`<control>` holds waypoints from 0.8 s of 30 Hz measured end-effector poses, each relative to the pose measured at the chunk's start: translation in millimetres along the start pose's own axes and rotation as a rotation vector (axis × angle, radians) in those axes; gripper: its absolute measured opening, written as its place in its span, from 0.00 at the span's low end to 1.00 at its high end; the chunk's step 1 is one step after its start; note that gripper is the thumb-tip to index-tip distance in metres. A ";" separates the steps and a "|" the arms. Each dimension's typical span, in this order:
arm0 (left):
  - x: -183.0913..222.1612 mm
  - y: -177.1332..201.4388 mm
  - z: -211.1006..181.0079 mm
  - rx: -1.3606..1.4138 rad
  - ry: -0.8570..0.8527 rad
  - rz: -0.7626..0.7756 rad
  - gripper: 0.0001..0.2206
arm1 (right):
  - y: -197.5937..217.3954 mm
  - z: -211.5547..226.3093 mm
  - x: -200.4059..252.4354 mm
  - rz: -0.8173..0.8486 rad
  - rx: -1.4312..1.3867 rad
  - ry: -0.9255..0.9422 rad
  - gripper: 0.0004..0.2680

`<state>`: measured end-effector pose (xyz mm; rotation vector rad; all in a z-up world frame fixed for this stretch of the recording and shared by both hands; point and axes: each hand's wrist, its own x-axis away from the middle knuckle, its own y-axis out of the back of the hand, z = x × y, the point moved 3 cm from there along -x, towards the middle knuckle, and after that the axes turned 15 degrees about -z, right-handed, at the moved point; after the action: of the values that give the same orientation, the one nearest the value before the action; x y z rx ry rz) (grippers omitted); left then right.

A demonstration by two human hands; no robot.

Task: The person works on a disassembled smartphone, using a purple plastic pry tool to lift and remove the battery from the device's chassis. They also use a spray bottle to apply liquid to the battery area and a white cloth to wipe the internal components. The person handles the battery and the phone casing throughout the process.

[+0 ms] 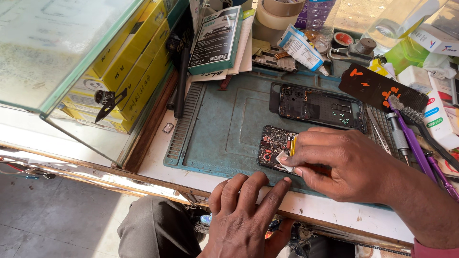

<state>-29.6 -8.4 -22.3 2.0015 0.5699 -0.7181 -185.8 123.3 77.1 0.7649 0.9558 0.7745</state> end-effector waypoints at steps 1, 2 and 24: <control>-1.5 1.3 -0.1 0.001 0.000 0.018 0.36 | -0.5 -1.6 -0.4 0.016 0.007 -0.028 0.08; -3.2 2.7 -0.1 0.003 0.000 0.035 0.36 | -0.9 -3.0 -1.0 0.031 0.013 -0.056 0.08; -25.9 -3.3 -22.7 0.009 0.026 0.531 0.46 | -1.9 -26.6 6.1 0.257 0.060 -0.299 0.15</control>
<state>-44.5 10.0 2.8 2.0460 0.0351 -0.3680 -207.2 133.2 63.1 1.0375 0.6206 0.8276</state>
